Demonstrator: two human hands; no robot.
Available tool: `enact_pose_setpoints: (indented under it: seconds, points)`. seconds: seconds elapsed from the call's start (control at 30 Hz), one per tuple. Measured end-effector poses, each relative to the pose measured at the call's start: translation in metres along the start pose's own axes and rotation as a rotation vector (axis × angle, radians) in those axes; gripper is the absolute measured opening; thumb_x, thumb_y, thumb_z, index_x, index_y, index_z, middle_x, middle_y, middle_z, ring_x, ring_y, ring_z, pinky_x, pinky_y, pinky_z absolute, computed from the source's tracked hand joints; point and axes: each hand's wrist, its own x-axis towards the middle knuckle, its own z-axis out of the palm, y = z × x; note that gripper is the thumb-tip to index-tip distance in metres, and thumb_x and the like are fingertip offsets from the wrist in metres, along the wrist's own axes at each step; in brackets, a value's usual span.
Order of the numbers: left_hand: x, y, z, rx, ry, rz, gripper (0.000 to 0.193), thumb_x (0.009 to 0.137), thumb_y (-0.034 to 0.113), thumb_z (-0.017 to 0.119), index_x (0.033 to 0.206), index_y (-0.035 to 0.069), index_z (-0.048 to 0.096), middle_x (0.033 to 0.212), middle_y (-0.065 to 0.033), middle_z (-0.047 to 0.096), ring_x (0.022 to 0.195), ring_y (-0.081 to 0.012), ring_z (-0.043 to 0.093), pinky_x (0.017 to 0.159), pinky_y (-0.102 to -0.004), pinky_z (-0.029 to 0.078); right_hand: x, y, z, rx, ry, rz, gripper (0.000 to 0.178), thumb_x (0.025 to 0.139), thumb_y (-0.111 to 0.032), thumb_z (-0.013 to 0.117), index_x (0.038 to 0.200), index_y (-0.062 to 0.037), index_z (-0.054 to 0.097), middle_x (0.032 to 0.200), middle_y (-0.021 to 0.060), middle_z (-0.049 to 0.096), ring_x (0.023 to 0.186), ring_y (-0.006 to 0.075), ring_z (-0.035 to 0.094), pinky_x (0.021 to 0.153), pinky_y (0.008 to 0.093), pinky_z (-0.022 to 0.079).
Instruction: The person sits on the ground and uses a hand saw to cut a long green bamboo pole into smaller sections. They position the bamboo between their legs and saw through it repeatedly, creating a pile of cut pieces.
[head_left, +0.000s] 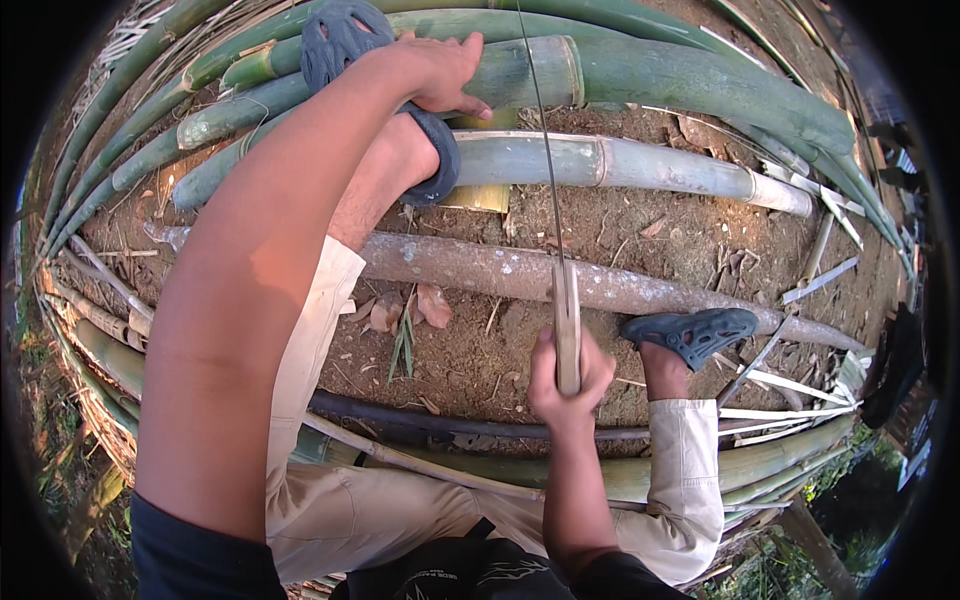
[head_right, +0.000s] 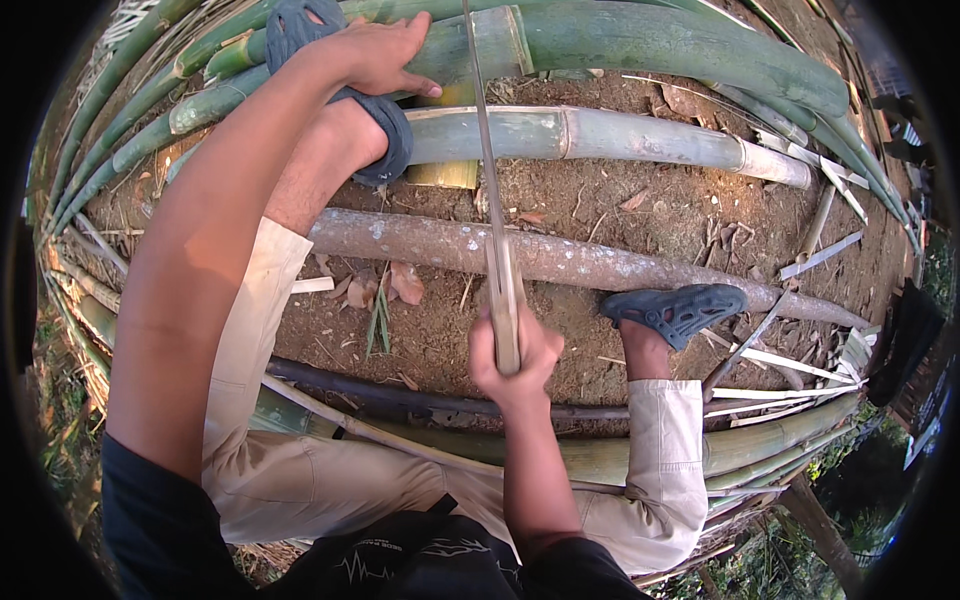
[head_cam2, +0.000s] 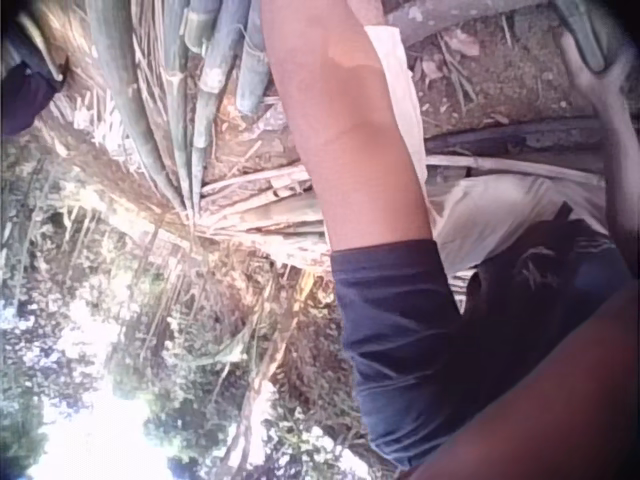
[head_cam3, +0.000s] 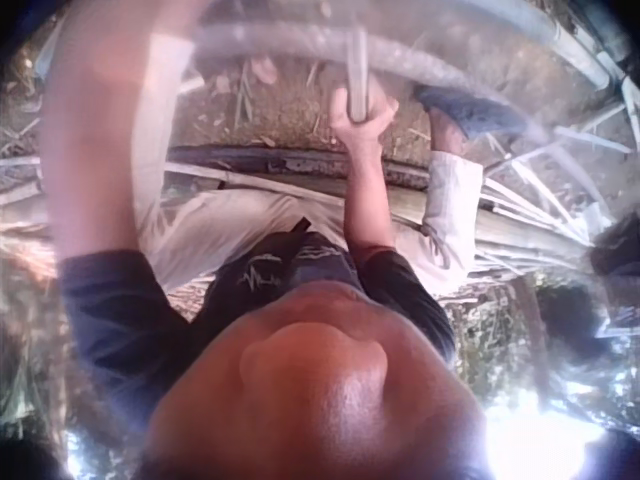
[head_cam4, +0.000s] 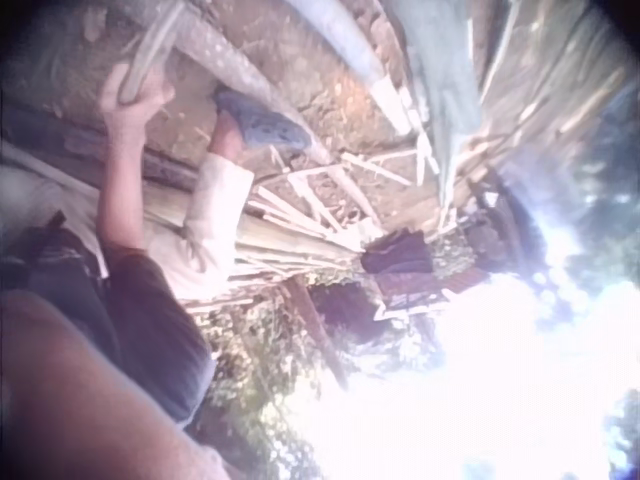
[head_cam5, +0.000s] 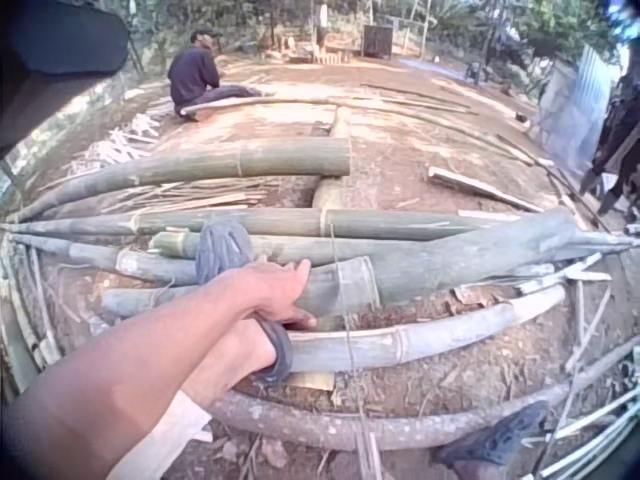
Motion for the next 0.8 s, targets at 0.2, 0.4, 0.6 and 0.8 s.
enact_pose_setpoints:
  seconds: [0.2, 0.4, 0.6, 0.8]
  points:
    - [0.001, 0.001, -0.001, 0.007, 0.042, 0.006, 0.096, 0.084, 0.065, 0.067, 0.142, -0.002, 0.032, 0.137, -0.0268, 0.054, 0.127, -0.0398, 0.055, 0.106, -0.0551, 0.038, 0.101, -0.006, 0.048, 0.111, 0.020, -0.112, 0.006, 0.083, -0.006, 0.064, 0.080, -0.0001, 0.065, 0.060, 0.0118, 0.063, 0.053, 0.0194, 0.066, 0.055, 0.0331, 0.052]
    - [-0.007, 0.016, 0.002, 0.073, 0.221, -0.114, 0.104, 0.071, 0.063, 0.080, 0.136, -0.007, 0.039, 0.129, -0.0245, 0.056, 0.120, -0.0405, 0.058, 0.103, -0.0516, 0.041, 0.111, -0.019, 0.043, 0.098, 0.005, -0.061, 0.010, 0.084, -0.009, 0.064, 0.079, 0.0000, 0.064, 0.063, 0.0146, 0.063, 0.054, 0.0235, 0.066, 0.058, 0.0344, 0.052]
    - [-0.001, 0.017, -0.007, -0.040, 0.182, -0.124, 0.095, 0.064, 0.059, 0.087, 0.120, -0.008, 0.050, 0.108, -0.0241, 0.070, 0.106, -0.0356, 0.069, 0.091, -0.0451, 0.054, 0.117, -0.033, 0.043, 0.101, 0.007, -0.036, 0.010, 0.084, -0.009, 0.065, 0.080, 0.0005, 0.064, 0.063, 0.0160, 0.063, 0.055, 0.0252, 0.067, 0.058, 0.0358, 0.053]
    - [0.010, 0.003, -0.001, -0.020, 0.235, -0.020, 0.092, 0.062, 0.057, 0.088, 0.118, -0.008, 0.053, 0.103, -0.0222, 0.071, 0.103, -0.0375, 0.069, 0.089, -0.0449, 0.056, 0.062, -0.035, 0.014, 0.105, -0.030, 0.037, 0.009, 0.086, -0.007, 0.064, 0.080, -0.0002, 0.066, 0.062, 0.0116, 0.065, 0.054, 0.0191, 0.068, 0.055, 0.0325, 0.053]
